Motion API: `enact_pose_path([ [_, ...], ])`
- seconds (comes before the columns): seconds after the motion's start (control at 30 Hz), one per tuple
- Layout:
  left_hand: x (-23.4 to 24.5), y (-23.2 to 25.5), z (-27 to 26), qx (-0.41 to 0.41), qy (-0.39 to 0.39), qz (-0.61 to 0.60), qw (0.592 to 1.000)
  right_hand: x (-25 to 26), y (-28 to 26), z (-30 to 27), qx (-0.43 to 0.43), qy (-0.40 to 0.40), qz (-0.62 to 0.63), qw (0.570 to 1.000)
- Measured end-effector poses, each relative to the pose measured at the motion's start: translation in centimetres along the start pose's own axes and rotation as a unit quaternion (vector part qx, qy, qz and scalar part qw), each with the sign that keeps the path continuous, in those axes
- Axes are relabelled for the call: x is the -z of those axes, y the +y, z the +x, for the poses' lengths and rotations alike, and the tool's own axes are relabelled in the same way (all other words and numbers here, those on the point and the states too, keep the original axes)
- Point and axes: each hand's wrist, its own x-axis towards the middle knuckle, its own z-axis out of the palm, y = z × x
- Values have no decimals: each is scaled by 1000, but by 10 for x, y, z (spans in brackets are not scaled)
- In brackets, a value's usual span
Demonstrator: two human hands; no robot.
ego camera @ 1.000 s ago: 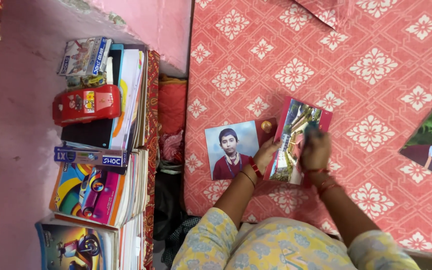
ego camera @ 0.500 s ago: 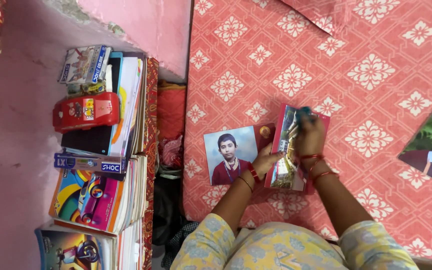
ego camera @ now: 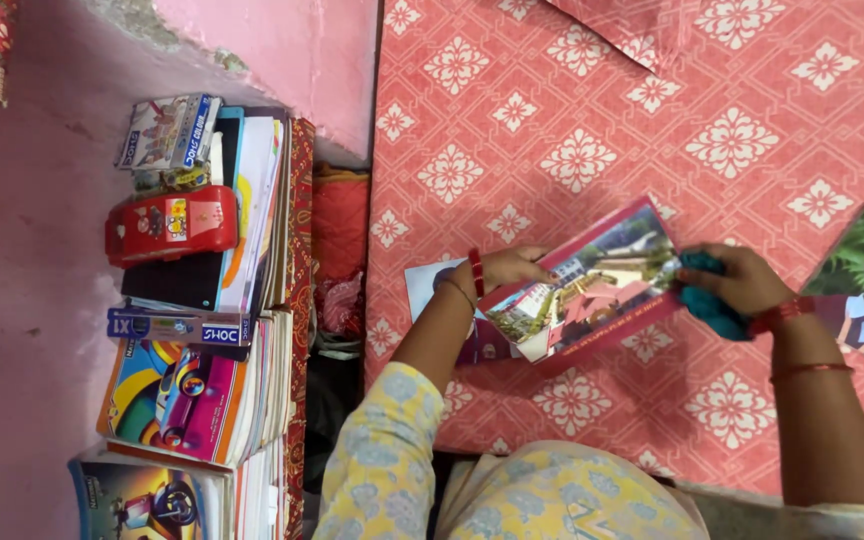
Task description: Organizing school folders and cleaning them with a cloth.
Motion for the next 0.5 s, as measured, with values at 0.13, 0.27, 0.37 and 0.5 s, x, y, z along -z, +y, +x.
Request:
enact_pose_path([
  [0.13,-4,12,1,-7,-58,60,996,-11,25,-34,-135,-49,125,982],
  [0.27,5,-5,-9,103,28,8,994,-24,63,-62,-207,11,208,956],
  [0.37,11,-66,4,93,85,-121,985,-35,85,-73,-223,37,228,947],
  [0.5,-7,-188,63,-113,157,-245,950,-54,105,-76,-234,122,217,940],
])
